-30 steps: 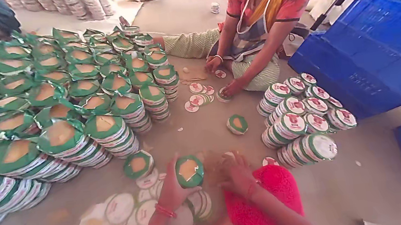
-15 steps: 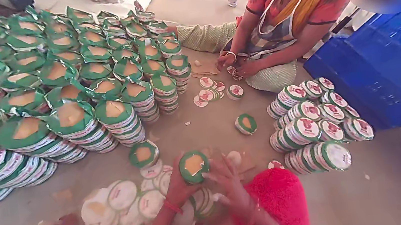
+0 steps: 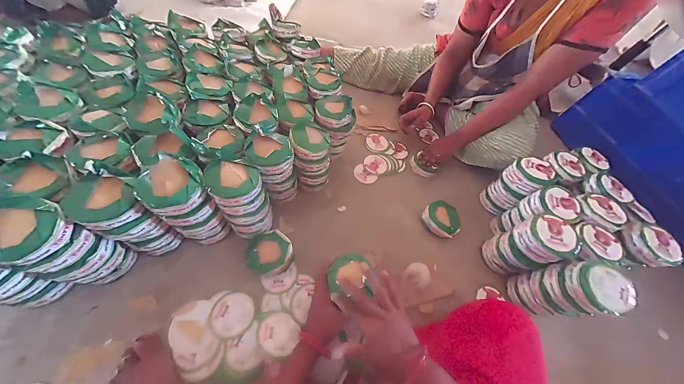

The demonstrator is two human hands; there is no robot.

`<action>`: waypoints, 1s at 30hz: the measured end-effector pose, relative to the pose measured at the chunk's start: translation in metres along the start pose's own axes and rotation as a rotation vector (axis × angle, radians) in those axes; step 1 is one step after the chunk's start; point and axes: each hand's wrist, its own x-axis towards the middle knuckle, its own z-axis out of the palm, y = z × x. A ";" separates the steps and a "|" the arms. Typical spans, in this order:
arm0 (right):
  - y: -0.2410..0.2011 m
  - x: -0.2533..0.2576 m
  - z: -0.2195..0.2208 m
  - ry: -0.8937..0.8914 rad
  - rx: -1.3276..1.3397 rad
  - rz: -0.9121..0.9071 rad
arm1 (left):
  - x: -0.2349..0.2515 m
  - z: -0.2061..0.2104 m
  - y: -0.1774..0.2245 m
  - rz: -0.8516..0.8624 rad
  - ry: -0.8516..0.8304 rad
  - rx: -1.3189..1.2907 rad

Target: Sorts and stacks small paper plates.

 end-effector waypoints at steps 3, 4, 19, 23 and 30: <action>0.006 0.016 0.001 0.037 -0.113 -0.028 | -0.001 0.003 -0.006 -0.005 0.037 -0.016; 0.010 0.019 0.003 0.013 -0.149 -0.042 | -0.002 0.004 -0.008 -0.009 0.048 0.010; 0.031 0.045 -0.013 -0.064 -0.090 0.139 | -0.003 0.002 -0.007 -0.112 0.031 0.039; 0.042 0.042 -0.021 -0.189 -0.111 0.207 | -0.002 0.002 -0.006 -0.109 0.020 0.080; 0.054 0.017 -0.024 -0.112 -0.201 0.153 | -0.001 0.000 -0.003 -0.131 0.009 0.126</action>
